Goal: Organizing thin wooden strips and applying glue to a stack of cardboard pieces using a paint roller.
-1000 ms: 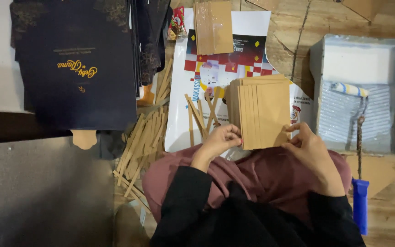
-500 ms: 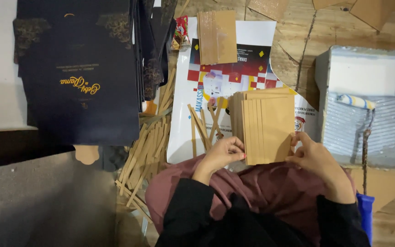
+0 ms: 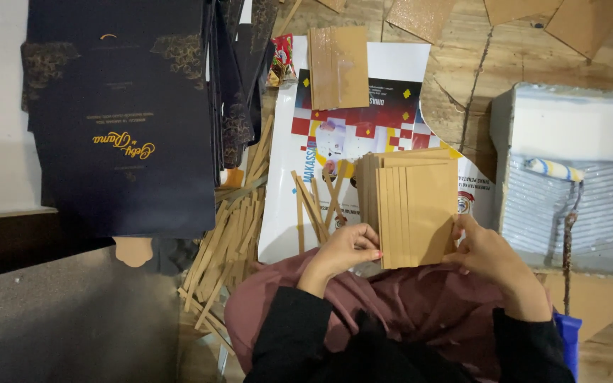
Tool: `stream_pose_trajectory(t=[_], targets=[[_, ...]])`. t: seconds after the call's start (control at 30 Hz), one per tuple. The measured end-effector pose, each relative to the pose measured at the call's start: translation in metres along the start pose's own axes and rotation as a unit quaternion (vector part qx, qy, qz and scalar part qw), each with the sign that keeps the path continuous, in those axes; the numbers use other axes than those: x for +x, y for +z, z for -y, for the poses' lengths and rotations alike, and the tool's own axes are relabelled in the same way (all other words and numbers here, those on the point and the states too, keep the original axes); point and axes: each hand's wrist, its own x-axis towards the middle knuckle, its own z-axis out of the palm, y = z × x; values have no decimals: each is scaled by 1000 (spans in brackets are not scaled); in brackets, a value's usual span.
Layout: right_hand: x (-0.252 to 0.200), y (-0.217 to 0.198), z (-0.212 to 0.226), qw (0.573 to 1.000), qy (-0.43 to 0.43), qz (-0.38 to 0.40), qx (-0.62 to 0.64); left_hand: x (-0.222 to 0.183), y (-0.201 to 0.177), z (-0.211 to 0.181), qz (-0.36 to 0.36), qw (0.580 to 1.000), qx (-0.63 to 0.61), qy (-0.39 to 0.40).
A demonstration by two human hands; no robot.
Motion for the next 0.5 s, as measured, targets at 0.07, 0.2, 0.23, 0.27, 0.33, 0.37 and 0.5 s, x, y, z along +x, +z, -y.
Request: stream_pose_trajectory(t=[0.07, 0.2, 0.23, 0.27, 0.33, 0.37, 0.5], targets=[[-3, -3, 4, 1000, 4, 2, 8, -2, 0, -4, 0, 1000, 2, -7], [-4, -5, 5, 1000, 3, 5, 19, -4, 0, -8, -2, 1000, 3, -21], [-3, -4, 4, 1000, 3, 6, 19, -4, 0, -9, -2, 1000, 3, -21], [-2, -4, 3, 1000, 1, 4, 22, -5, 0, -10, -1, 1000, 5, -23], [0, -3, 1, 1000, -1, 2, 26, -4, -1, -9, -1, 1000, 7, -26], [1, -2, 1, 1000, 1, 2, 31, -2, -1, -6, 4, 1000, 3, -21], [4, -1, -2, 1000, -6, 5, 18, -5, -1, -12, 6, 1000, 9, -14]])
